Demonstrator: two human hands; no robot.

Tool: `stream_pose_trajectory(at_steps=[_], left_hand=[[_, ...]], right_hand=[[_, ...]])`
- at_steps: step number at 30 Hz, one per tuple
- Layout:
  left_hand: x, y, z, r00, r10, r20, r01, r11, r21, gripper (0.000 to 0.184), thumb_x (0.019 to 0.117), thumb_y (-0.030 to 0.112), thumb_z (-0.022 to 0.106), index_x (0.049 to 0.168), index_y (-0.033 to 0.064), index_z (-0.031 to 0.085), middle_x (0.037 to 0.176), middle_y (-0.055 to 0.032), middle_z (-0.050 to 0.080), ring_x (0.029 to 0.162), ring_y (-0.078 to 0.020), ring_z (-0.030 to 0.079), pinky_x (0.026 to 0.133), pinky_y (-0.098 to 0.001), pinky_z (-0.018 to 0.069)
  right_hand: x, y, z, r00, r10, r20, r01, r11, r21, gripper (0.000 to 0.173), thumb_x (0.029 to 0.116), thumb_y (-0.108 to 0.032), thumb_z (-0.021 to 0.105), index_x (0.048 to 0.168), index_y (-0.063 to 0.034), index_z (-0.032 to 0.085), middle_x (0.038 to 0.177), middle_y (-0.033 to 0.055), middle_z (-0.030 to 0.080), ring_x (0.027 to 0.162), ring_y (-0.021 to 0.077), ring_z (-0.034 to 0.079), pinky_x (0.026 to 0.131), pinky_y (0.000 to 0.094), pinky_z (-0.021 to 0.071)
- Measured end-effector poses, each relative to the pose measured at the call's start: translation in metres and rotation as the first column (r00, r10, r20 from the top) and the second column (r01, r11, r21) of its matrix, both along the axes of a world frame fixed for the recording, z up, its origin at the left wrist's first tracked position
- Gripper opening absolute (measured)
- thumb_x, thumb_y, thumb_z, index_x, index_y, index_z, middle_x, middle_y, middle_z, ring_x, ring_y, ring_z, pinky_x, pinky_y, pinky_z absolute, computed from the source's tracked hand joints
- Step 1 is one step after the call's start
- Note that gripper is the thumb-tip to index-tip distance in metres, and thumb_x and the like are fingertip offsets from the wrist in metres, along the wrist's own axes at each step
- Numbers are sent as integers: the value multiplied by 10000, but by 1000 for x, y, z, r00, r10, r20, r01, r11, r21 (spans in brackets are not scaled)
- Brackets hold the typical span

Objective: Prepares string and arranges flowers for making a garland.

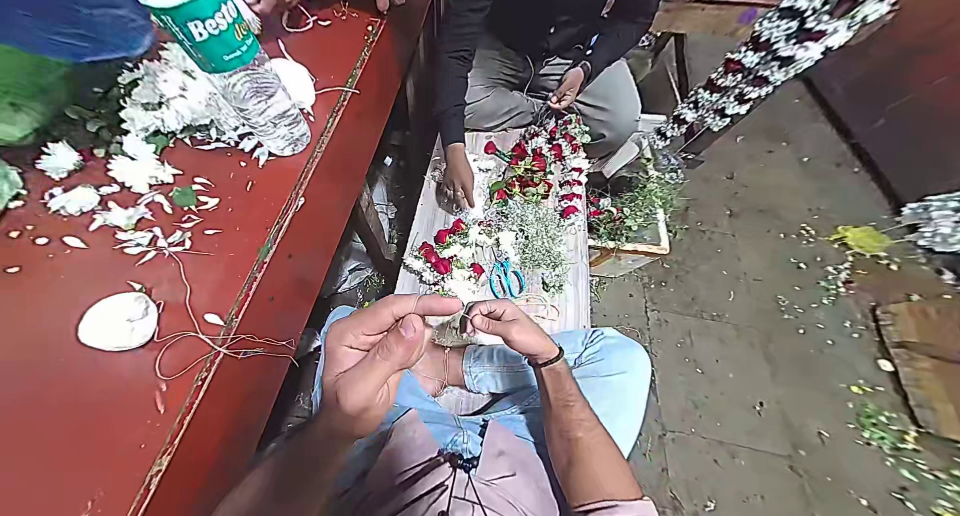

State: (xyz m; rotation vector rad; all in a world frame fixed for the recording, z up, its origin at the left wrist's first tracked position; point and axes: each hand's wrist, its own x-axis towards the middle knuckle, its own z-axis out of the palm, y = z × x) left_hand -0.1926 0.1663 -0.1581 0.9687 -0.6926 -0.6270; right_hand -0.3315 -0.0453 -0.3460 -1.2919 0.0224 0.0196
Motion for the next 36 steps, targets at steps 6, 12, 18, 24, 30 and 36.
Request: stream_pose_trajectory(at_steps=[6,12,18,24,30,36], left_hand=[[16,-7,-27,964,265,5,-261,945,197,369,1067,160,393,1143,21,726,1276,-132,640,1145,-257,617,954,-424,546],[14,-20,-53,587,237,-774,-125,971,202,459,1116,225,223,1092,30,638,991,-149,728,989,-289,725,976,-477,564],[-6,-10,-64,594,-137,-793,153,987,-55,350,1079,251,340,868,149,599,586,88,405,506,-55,423,549,-236,418],[2,-19,-87,723,234,-649,30,929,369,384,1047,140,328,831,57,635,492,98,282,384,-27,277,390,-189,278],[7,-56,-130,511,459,-727,-70,865,497,348,1055,169,403,872,17,656,485,70,295,369,-51,268,369,-205,255],[97,-20,-181,462,634,-620,-374,773,512,301,1053,216,362,896,109,596,496,89,294,374,-40,277,384,-188,273]], right_hand=[[5,14,49,983,-76,165,63,995,83,264,1031,-277,599,962,-52,719,1048,81,715,1036,197,672,929,406,556],[6,33,104,859,-358,367,273,925,263,219,967,-294,628,875,-143,757,1284,117,659,1273,283,572,1060,451,480],[-6,46,113,942,-245,229,132,899,419,232,1030,-257,580,939,-104,728,795,14,682,727,114,640,697,313,536],[-12,88,121,995,-96,-37,89,985,-144,278,1032,-158,572,773,-63,603,682,-15,522,614,53,480,560,236,393],[3,119,118,939,-343,-36,261,774,-576,332,1040,-240,537,741,-124,621,637,-32,538,587,81,533,552,289,451],[-27,145,154,903,-361,231,428,796,-428,310,1032,-186,584,748,-64,610,678,37,601,621,101,585,572,252,497]])
